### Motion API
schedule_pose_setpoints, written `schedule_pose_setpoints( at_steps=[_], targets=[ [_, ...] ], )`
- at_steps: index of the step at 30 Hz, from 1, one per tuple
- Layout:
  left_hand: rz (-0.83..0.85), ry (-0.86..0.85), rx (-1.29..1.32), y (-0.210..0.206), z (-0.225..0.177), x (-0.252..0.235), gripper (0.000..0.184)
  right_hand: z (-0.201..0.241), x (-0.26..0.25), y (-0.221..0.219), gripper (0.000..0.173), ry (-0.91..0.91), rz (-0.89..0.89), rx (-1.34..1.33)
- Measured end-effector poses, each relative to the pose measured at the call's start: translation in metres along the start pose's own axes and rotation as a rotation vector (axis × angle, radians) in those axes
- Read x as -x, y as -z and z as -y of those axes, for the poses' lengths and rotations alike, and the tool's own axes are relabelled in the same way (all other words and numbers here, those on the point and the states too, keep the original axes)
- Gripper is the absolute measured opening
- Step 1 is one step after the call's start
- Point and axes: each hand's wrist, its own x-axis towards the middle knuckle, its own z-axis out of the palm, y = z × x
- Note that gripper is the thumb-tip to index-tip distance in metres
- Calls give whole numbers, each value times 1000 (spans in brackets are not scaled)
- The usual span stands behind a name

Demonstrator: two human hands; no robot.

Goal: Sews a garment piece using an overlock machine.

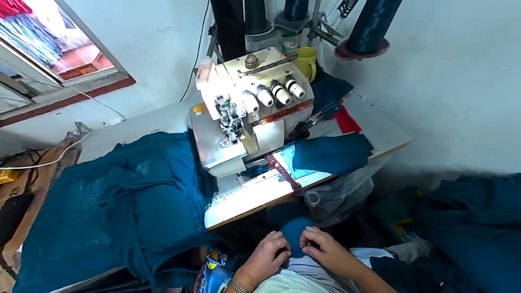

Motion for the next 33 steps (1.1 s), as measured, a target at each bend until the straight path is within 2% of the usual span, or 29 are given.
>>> schedule_pose_setpoints(
  at_steps=[6,10,12,15,16,18,20,23,25,26,28,30,33],
  targets=[
    [-51,176,-88,4,-12,-9,27,6,-6,-2,28,-104,0,-14],
    [-39,167,-87,11,-11,-19,27,25,-13,-10,42,-225,-63,94],
    [34,166,-11,25,-6,-21,32,29,-10,-20,49,-184,-150,199],
    [218,293,47,53,0,-22,30,23,0,-37,28,2,-312,390],
    [226,341,7,60,0,-21,28,19,2,-40,20,40,-351,444],
    [123,389,-106,63,-1,-20,30,17,5,-40,12,45,-357,500],
    [-64,378,-126,55,-5,-21,32,17,5,-38,15,1,-351,485],
    [-337,331,39,35,-10,-27,34,16,4,-36,36,-90,-395,304],
    [-423,298,31,27,-15,-33,33,17,6,-37,49,-57,-471,291],
    [-444,244,-28,25,-18,-36,31,19,6,-37,47,2,-490,341],
    [-458,74,-124,23,-21,-41,26,23,7,-36,31,65,-463,478],
    [-480,-67,-114,25,-27,-46,25,28,9,-33,18,-22,-351,555],
    [-626,-220,-84,38,-48,-57,24,46,10,-22,22,-201,-181,538]
  ],
)
